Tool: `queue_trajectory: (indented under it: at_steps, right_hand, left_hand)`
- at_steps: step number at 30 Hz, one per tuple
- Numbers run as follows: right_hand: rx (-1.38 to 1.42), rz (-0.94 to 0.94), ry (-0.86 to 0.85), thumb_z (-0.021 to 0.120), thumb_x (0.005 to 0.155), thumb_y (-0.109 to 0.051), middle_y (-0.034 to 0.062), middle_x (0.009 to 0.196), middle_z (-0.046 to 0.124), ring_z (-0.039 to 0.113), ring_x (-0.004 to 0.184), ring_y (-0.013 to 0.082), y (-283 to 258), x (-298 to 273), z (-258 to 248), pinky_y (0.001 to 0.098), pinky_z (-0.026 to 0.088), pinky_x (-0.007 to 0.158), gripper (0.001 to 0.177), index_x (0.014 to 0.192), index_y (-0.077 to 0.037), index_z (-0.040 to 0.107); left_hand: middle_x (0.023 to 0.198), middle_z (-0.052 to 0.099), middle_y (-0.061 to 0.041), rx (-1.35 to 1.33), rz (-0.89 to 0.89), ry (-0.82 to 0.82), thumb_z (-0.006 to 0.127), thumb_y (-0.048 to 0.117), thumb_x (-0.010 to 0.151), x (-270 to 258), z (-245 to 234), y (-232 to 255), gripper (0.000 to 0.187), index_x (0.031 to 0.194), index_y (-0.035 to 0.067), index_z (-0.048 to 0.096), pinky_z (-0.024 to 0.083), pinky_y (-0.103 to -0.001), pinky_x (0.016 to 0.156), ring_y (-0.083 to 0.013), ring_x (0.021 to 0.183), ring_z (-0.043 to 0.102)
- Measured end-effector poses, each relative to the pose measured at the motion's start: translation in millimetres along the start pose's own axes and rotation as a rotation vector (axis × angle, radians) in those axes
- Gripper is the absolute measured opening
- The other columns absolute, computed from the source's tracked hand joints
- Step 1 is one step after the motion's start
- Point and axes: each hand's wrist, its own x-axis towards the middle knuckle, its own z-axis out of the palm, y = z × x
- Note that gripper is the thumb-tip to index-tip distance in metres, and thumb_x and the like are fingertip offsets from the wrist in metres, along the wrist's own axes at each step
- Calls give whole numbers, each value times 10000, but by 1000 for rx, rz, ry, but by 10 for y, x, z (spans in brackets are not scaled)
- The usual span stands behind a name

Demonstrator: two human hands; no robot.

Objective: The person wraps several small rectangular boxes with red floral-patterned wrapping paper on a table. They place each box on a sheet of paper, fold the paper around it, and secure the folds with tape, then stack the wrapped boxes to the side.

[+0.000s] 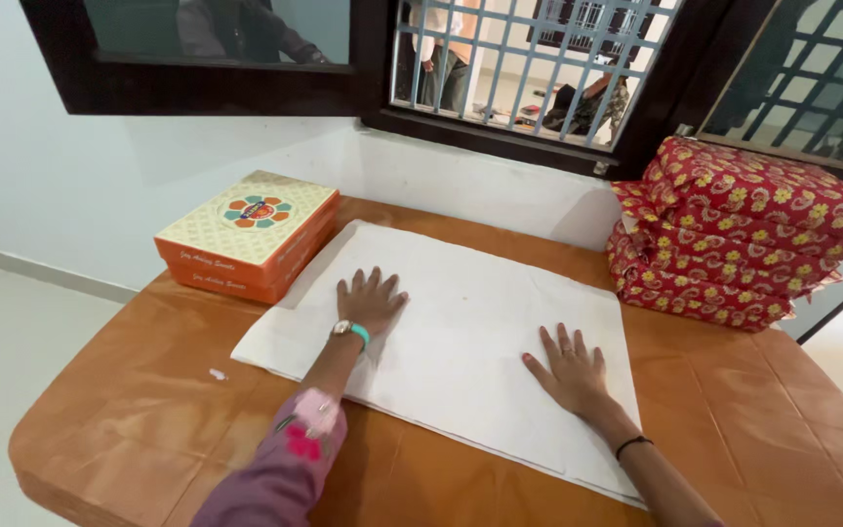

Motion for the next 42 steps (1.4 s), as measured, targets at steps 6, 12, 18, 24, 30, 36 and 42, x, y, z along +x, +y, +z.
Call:
queue_trajectory:
  at_steps: [6, 12, 18, 24, 30, 36, 42]
  right_hand:
    - [19, -141, 28, 314, 977, -664, 126, 1693, 120, 91, 1547, 364, 215, -19, 62, 620, 130, 1198, 783, 1618, -231, 197]
    - [80, -109, 32, 355, 973, -659, 97, 1695, 135, 86, 1563, 332, 229, -148, 4, 579, 104, 1228, 755, 1605, -262, 245]
    - [114, -65, 29, 363, 962, -666, 95, 1697, 152, 96, 1569, 336, 166, -197, 15, 596, 118, 1226, 757, 1603, -276, 260]
    - [114, -48, 30, 363, 963, -673, 111, 1694, 138, 93, 1558, 349, 144, -173, 42, 606, 112, 1217, 771, 1608, -269, 244]
    - [111, -66, 21, 369, 967, -665, 104, 1693, 140, 89, 1562, 341, 149, -152, 9, 600, 110, 1223, 761, 1605, -267, 251]
    - [100, -85, 29, 376, 965, -659, 106, 1694, 157, 106, 1559, 343, 184, -140, 2, 596, 121, 1219, 761, 1600, -252, 276]
    - [139, -93, 35, 378, 964, -654, 112, 1691, 168, 108, 1560, 340, 175, -175, -14, 593, 116, 1219, 755, 1597, -254, 287]
  left_hand:
    - [1652, 279, -120, -34, -62, 99, 397, 524, 999, -434, 41, 86, 625, 1544, 216, 402, 145, -715, 1163, -436, 1515, 207]
    - [1628, 338, -165, 10, -33, 310, 493, 440, 954, -393, -128, -45, 608, 1486, 146, 461, 154, -679, 1165, -399, 1503, 250]
    - [1566, 453, -135, 268, -224, 736, 581, 109, 922, -455, -599, -1038, 566, 1481, 75, 496, 245, -649, 1146, -308, 1478, 348]
    - [1305, 640, -78, 130, -159, 619, 733, -59, 772, -658, -882, -1197, 508, 1249, 79, 626, 429, -534, 1027, -275, 1297, 542]
    - [1095, 714, -59, 128, -51, 651, 702, -39, 880, -611, -1002, -1137, 242, 1084, 89, 671, 468, -431, 1048, -272, 1204, 594]
    - [1113, 719, -82, 332, -172, 966, 689, 48, 687, -601, -931, -1113, 413, 1100, 65, 696, 424, -501, 978, -251, 1139, 609]
    - [1244, 686, -52, 249, -114, 708, 720, 5, 821, -821, -926, -1377, 380, 1188, 90, 680, 398, -433, 1159, -225, 1278, 586]
